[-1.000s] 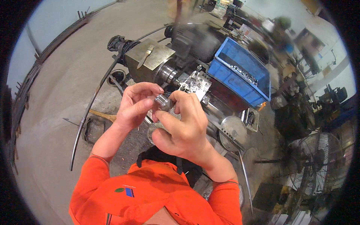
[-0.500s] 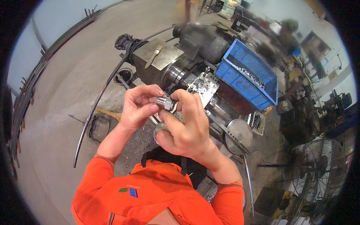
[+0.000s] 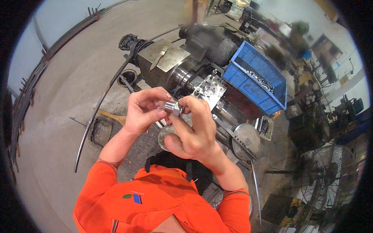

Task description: The person operates a metal turning machine in a workshop, repeatedly inserting small metal parts into the machine, activating it with a lever, and collecting the processed parts into a blue bin. The person also briefly inspects a finished part before resuming the cycle.

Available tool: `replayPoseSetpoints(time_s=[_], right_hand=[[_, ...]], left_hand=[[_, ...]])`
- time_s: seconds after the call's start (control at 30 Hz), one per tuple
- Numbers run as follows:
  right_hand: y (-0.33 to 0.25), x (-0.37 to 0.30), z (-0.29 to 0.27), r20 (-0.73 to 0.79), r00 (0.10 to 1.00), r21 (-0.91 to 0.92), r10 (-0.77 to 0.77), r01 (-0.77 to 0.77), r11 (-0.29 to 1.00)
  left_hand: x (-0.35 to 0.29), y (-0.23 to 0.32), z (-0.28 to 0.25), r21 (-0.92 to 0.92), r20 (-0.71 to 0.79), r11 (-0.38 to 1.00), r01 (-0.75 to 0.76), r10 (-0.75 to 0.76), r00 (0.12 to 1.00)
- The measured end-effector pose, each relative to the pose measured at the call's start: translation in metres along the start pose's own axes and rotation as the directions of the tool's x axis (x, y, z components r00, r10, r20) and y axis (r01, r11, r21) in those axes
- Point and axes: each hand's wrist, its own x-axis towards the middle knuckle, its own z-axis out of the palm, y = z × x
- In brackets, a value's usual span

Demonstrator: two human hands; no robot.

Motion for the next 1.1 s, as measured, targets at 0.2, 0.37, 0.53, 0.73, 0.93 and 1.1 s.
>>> replayPoseSetpoints(time_s=[0.2,0.37,0.53,0.73,0.93,1.1], right_hand=[[0.002,-0.002,0.0,-0.007,0.999,-0.039,-0.034,0.034,0.999],[0.002,-0.002,0.0,0.004,0.999,-0.047,-0.041,0.041,0.998],[0.003,-0.004,0.0,0.004,0.999,-0.039,-0.039,0.039,0.998],[0.004,-0.007,0.001,-0.003,1.0,-0.049,-0.03,0.03,0.998],[0.004,-0.01,0.0,-0.002,0.999,-0.065,-0.033,0.033,0.997],[0.003,-0.013,0.001,0.002,1.0,-0.091,-0.019,0.02,0.996]], left_hand=[[0.001,-0.002,-0.002,0.014,-0.005,1.0,0.012,-0.012,1.0],[0.0,-0.001,-0.002,0.018,0.013,1.0,0.015,-0.015,1.0],[0.0,-0.002,-0.003,0.033,0.02,0.999,0.014,-0.015,1.0],[0.0,-0.003,-0.001,0.116,-0.027,0.993,0.024,-0.02,0.999],[0.0,-0.006,0.001,0.121,-0.024,0.993,-0.012,0.015,1.0],[0.0,-0.007,0.0,0.128,-0.015,0.992,-0.015,0.017,1.0]])
